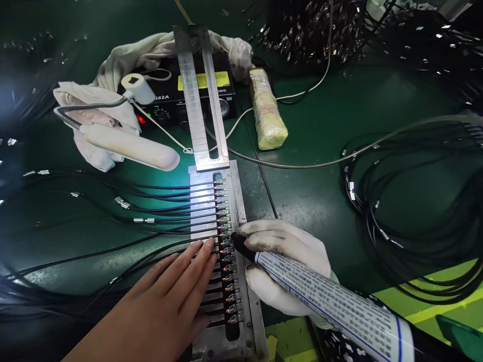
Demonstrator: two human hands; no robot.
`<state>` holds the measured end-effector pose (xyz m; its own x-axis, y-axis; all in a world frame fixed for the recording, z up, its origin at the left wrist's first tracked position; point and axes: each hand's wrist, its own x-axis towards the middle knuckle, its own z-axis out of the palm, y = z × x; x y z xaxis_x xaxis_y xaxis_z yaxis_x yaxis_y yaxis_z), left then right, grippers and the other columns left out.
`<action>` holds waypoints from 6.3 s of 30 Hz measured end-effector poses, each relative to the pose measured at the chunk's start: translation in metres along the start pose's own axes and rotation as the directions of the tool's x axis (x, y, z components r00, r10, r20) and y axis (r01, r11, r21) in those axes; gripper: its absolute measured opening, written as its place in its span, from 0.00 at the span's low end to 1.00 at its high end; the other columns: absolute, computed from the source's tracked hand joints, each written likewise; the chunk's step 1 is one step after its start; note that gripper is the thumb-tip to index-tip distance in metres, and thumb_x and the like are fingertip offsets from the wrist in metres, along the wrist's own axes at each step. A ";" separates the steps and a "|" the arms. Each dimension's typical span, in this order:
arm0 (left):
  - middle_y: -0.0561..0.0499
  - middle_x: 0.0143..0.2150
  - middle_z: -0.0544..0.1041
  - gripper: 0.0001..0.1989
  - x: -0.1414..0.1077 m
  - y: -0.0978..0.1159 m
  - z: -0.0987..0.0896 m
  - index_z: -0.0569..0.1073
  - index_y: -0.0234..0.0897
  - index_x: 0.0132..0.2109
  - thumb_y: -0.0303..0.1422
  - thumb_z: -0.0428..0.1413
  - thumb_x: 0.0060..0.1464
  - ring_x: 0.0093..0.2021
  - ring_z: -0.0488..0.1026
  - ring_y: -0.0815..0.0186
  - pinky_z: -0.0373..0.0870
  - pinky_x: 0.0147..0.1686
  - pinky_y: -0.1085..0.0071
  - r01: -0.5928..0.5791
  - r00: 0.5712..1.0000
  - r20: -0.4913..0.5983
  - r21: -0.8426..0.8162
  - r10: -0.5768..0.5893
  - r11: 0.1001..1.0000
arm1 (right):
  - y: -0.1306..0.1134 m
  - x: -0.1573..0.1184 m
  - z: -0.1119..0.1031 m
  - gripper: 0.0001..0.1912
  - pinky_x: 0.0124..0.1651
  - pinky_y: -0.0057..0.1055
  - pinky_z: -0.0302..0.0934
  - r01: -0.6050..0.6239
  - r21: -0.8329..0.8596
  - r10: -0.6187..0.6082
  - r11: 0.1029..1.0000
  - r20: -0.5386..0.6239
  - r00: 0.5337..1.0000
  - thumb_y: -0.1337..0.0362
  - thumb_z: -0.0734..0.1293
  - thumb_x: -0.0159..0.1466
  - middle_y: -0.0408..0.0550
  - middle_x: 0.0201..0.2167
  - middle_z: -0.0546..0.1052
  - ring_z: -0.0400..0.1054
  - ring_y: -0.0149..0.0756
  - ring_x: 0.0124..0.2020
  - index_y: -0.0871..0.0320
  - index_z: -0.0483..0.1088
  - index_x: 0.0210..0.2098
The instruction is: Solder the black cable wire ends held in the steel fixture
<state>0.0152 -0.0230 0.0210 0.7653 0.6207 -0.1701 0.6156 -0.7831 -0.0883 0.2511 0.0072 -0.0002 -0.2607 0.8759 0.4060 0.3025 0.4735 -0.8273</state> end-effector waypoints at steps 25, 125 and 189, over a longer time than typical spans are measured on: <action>0.46 0.65 0.66 0.22 -0.003 0.000 -0.013 0.69 0.37 0.61 0.38 0.44 0.65 0.65 0.59 0.55 0.59 0.56 0.59 -0.054 0.998 0.037 -0.044 0.056 0.998 | -0.004 -0.009 0.003 0.17 0.48 0.42 0.73 -0.009 -0.029 0.010 1.000 0.014 1.000 0.70 0.71 0.54 0.55 0.43 0.79 0.75 0.46 0.44 0.59 0.73 0.43; 0.42 0.64 0.68 0.24 -0.009 0.009 -0.006 0.71 0.34 0.60 0.40 0.45 0.64 0.64 0.59 0.53 0.53 0.57 0.56 -0.043 0.999 -0.009 -0.040 0.042 0.998 | -0.010 -0.019 0.001 0.16 0.46 0.36 0.74 0.039 -0.087 -0.035 0.995 0.047 0.998 0.69 0.71 0.54 0.56 0.41 0.79 0.76 0.43 0.43 0.62 0.72 0.42; 0.46 0.63 0.69 0.22 -0.005 0.002 -0.016 0.72 0.38 0.59 0.39 0.49 0.62 0.64 0.59 0.56 0.54 0.57 0.60 -0.076 0.997 0.012 -0.041 0.076 0.996 | -0.009 -0.014 0.002 0.16 0.42 0.38 0.76 0.040 -0.034 -0.039 0.999 0.019 0.999 0.70 0.70 0.53 0.55 0.38 0.80 0.77 0.45 0.41 0.61 0.73 0.43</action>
<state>0.0156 -0.0277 0.0371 0.8077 0.5588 -0.1882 0.5632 -0.8256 -0.0344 0.2497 -0.0093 0.0007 -0.2901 0.8547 0.4305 0.3225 0.5108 -0.7969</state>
